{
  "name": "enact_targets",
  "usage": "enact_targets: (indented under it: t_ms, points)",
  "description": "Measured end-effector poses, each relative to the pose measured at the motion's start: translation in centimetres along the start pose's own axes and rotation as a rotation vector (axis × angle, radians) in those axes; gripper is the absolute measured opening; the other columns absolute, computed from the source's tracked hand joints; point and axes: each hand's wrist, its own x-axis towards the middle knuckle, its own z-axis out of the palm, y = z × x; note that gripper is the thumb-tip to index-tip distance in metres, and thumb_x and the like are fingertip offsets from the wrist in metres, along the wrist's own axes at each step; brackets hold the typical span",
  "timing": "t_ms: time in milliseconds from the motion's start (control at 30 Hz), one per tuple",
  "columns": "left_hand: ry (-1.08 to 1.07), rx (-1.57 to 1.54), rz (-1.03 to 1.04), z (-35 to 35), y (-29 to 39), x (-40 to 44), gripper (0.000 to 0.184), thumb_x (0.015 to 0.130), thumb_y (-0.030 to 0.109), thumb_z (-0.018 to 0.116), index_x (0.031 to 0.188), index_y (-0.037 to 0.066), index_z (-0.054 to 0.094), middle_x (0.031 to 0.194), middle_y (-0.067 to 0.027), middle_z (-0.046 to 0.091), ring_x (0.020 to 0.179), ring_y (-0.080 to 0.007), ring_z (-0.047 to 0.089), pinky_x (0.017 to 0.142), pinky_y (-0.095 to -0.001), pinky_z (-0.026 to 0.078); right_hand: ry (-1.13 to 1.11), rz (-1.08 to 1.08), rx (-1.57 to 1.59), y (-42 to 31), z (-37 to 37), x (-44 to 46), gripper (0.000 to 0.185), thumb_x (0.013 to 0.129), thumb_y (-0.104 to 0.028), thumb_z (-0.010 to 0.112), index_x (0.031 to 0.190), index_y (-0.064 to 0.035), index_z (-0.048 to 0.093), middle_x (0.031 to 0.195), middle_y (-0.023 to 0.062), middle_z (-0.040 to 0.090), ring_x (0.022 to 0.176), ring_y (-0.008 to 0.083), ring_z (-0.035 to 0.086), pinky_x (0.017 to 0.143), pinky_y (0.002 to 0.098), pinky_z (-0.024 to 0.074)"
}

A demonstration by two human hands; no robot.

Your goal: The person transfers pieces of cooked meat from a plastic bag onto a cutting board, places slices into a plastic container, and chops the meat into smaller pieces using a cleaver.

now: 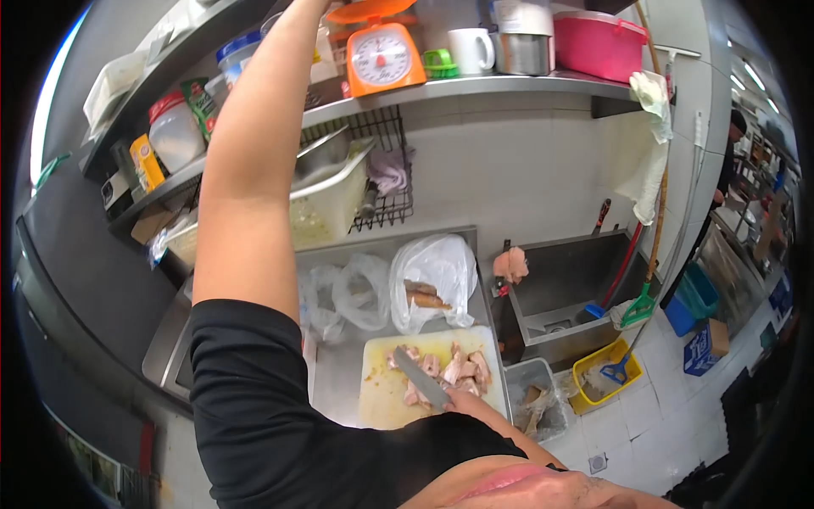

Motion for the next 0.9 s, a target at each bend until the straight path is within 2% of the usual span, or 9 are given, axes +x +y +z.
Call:
enact_targets:
  t_ms: [67,133,200,233,333,367,700,800,900]
  points:
    - [-0.028,0.206,-0.041,1.5,-3.2,2.0,0.026,0.076,0.01,0.079,0.088,0.006,0.056,0.076,-0.0102,0.064,0.068,-0.0204,0.062,0.062,-0.0392,0.052,-0.019,0.015,0.077,-1.9,-1.2,-0.8,0.031,0.092,-0.021,0.062,0.114,-0.0005,0.057,0.099,0.0262,0.066,0.098,0.0437,0.065,0.082,0.0473,0.0499]
    - [0.045,0.232,-0.017,2.2,-4.9,2.5,0.021,0.075,0.012,0.08,0.084,0.002,0.064,0.077,-0.016,0.068,0.068,-0.0221,0.064,0.064,-0.0414,0.053,-0.046,0.023,0.115,-2.1,-1.4,-0.9,0.033,0.092,-0.023,0.062,0.116,-0.0007,0.057,0.101,0.0267,0.066,0.098,0.0441,0.065,0.082,0.0477,0.0499]
    - [-0.206,0.455,-0.049,2.0,-5.2,2.4,0.025,0.073,0.018,0.082,0.079,-0.003,0.071,0.077,-0.0222,0.07,0.071,-0.0257,0.068,0.069,-0.0408,0.054,-0.065,0.023,0.135,-1.9,-1.4,-0.7,0.036,0.092,-0.025,0.062,0.117,-0.0009,0.056,0.102,0.0272,0.066,0.099,0.0446,0.065,0.083,0.0481,0.0499]
    - [-0.192,0.473,-0.072,2.1,-5.7,2.3,0.027,0.073,0.022,0.081,0.077,-0.004,0.075,0.08,-0.0243,0.071,0.076,-0.029,0.071,0.074,-0.0396,0.054,-0.072,0.024,0.141,-1.8,-1.5,-0.6,0.037,0.092,-0.026,0.062,0.118,-0.001,0.056,0.103,0.0275,0.066,0.099,0.0448,0.065,0.083,0.0483,0.0499]
    - [-0.21,0.617,-0.039,1.6,-6.4,2.6,0.027,0.074,0.024,0.08,0.083,-0.002,0.076,0.084,-0.0216,0.073,0.079,-0.0305,0.072,0.077,-0.04,0.054,-0.09,0.029,0.162,-1.6,-1.6,-0.5,0.04,0.092,-0.028,0.062,0.121,-0.0013,0.055,0.105,0.0282,0.065,0.1,0.0455,0.064,0.084,0.0488,0.0499]
    - [-0.226,0.538,-0.064,1.2,-6.7,2.4,0.029,0.075,0.027,0.078,0.084,0.0,0.077,0.085,-0.0183,0.074,0.08,-0.0305,0.072,0.077,-0.0396,0.055,-0.095,0.031,0.167,-1.6,-1.6,-0.5,0.041,0.092,-0.029,0.062,0.122,-0.0014,0.055,0.106,0.0285,0.065,0.1,0.0458,0.064,0.084,0.049,0.0499]
    - [-0.313,0.536,-0.193,-0.2,-6.2,2.6,0.042,0.078,0.041,0.076,0.09,0.0,0.076,0.081,-0.0169,0.073,0.074,-0.025,0.071,0.069,-0.0385,0.055,-0.129,0.024,0.135,-1.7,-1.5,-0.5,0.049,0.092,-0.034,0.06,0.127,-0.0015,0.054,0.111,0.0299,0.066,0.103,0.047,0.063,0.086,0.0506,0.0496]
    - [-0.396,0.565,-0.025,-0.3,-6.5,3.0,0.05,0.081,0.049,0.073,0.09,0.0,0.076,0.077,-0.0175,0.072,0.072,-0.0258,0.07,0.067,-0.039,0.054,-0.111,0.011,0.147,-1.0,-1.0,-0.4,0.049,0.091,-0.034,0.06,0.127,-0.0012,0.054,0.111,0.0298,0.066,0.104,0.0466,0.063,0.086,0.0505,0.0495]
    - [-0.355,0.568,-0.145,-0.2,-6.0,2.7,0.057,0.083,0.055,0.07,0.089,-0.001,0.076,0.076,-0.0188,0.071,0.072,-0.028,0.07,0.067,-0.0396,0.054,-0.136,0.055,0.135,-2.1,-1.7,-0.8,0.048,0.091,-0.033,0.06,0.127,-0.0012,0.054,0.112,0.0297,0.066,0.104,0.0465,0.063,0.086,0.0503,0.0497]
